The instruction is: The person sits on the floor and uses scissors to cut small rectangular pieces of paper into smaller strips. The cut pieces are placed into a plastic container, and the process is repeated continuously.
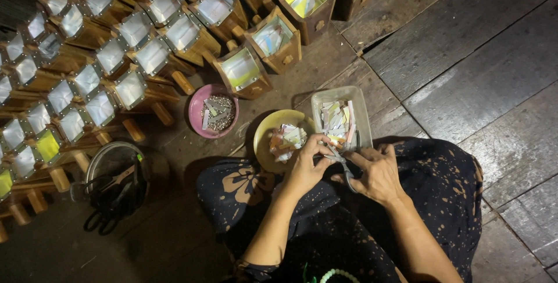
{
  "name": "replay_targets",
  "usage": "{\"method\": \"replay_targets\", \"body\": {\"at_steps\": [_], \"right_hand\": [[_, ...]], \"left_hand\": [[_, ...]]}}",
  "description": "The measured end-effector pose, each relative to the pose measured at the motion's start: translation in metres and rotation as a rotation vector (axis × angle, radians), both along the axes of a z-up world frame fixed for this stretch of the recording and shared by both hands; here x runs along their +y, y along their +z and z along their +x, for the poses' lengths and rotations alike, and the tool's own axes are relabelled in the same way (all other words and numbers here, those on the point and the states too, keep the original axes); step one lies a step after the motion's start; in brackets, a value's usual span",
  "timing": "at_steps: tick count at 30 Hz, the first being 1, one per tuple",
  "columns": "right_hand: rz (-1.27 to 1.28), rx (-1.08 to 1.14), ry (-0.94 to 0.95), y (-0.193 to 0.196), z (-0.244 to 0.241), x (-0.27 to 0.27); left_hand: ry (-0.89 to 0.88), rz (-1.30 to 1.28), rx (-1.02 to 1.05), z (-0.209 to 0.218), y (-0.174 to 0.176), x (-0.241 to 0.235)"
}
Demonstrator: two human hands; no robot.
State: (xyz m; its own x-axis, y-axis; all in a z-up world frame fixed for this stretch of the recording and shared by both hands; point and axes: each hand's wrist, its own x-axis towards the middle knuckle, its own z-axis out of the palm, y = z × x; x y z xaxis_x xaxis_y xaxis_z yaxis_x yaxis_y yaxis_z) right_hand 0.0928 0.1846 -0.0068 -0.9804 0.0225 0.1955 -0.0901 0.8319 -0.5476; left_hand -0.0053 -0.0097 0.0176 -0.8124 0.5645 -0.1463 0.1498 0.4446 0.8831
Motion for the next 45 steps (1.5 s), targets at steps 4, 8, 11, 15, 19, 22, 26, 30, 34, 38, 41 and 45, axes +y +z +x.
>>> {"method": "replay_targets", "body": {"at_steps": [4,8,11,15,19,22,26,30,34,38,41,45], "right_hand": [[-0.012,-0.003,0.000,-0.002,0.000,0.000],[0.011,0.008,0.013,-0.005,0.001,0.002],[0.020,0.014,0.018,-0.002,0.001,0.002],[0.005,0.024,0.021,0.002,-0.002,0.001],[0.006,0.014,0.020,-0.006,0.001,0.002],[0.018,0.004,0.007,-0.005,0.002,-0.001],[-0.206,-0.019,-0.194,-0.015,0.002,0.008],[-0.423,-0.007,-0.457,-0.020,0.000,0.015],[-0.537,0.008,-0.510,-0.006,-0.006,0.003],[-0.531,0.027,-0.483,-0.016,-0.006,0.006],[-0.503,0.048,-0.466,-0.038,-0.003,0.014],[-0.596,0.028,-0.461,-0.010,-0.006,0.014]], "left_hand": [[-0.019,-0.021,0.024,-0.001,-0.001,0.002],[-0.027,-0.035,0.047,0.000,-0.006,0.001],[-0.024,-0.018,0.028,0.000,-0.008,0.000],[-0.028,-0.024,0.002,-0.001,-0.005,0.000],[-0.033,-0.018,-0.002,-0.002,0.000,-0.002],[0.007,0.047,-0.075,-0.002,-0.001,-0.003],[0.080,0.128,0.008,-0.011,-0.042,-0.016],[0.157,-0.214,0.495,-0.031,-0.021,-0.031],[0.238,-0.273,0.624,-0.029,-0.065,0.003],[-0.072,-0.351,0.627,-0.037,-0.098,0.052],[-0.376,-0.575,0.641,-0.055,-0.163,0.090],[-0.008,-0.643,-0.155,-0.061,-0.154,0.117]]}}
